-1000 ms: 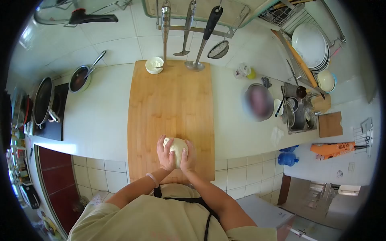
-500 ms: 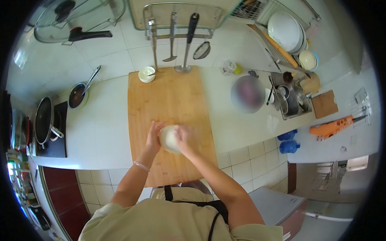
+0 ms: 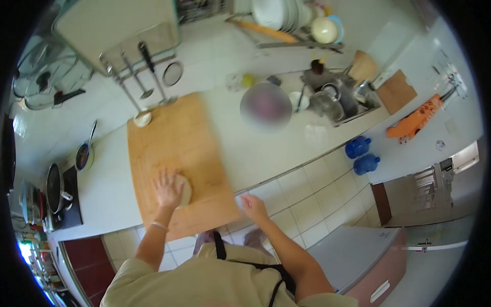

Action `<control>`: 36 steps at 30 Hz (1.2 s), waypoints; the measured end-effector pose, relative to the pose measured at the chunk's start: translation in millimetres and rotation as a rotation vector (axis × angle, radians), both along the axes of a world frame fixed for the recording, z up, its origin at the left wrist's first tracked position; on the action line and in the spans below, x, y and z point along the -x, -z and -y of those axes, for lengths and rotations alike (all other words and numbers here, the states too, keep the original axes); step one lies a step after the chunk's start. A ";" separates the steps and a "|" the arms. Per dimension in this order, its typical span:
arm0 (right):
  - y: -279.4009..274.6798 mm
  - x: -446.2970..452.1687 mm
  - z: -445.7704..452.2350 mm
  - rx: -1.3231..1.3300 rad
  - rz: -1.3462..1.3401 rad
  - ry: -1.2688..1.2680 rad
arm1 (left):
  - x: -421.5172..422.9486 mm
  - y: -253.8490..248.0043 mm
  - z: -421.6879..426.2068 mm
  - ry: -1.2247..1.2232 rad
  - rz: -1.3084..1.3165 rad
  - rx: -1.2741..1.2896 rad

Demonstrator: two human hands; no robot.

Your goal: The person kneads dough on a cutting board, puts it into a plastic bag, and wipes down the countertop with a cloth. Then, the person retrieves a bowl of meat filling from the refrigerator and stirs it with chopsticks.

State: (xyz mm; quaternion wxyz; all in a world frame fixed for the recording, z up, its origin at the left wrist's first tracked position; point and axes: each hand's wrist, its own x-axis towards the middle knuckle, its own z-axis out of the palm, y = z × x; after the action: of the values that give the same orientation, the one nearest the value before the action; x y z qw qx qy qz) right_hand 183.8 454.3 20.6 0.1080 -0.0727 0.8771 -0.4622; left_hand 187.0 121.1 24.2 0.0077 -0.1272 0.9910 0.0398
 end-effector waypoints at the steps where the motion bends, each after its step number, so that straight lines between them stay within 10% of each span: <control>1: 6.5 -6.1 -37.0 -0.082 0.060 0.019 | 6.9 2.2 1.8 -0.019 -0.035 0.002; 14: 13.8 30.3 -402.3 0.002 -0.116 0.330 | 35.4 -59.9 -71.8 -0.272 0.004 0.108; 22: -178.8 209.8 -369.1 0.215 -0.421 0.014 | 223.7 -383.8 -294.9 0.566 -1.153 0.083; 28: -243.6 252.1 -396.6 0.154 -0.397 -0.135 | 381.7 -584.3 -439.0 0.689 -1.646 0.507; 36: -226.0 322.6 -508.1 0.271 -0.357 -0.048 | 463.4 -643.2 -489.4 0.279 -1.309 0.646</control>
State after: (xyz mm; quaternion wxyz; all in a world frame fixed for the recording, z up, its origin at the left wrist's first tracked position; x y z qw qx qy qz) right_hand -138.8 962.4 246.6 -0.0486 -0.1883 0.8101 -0.5531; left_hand -276.4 610.5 667.4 -0.6174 0.0536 0.7621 -0.1873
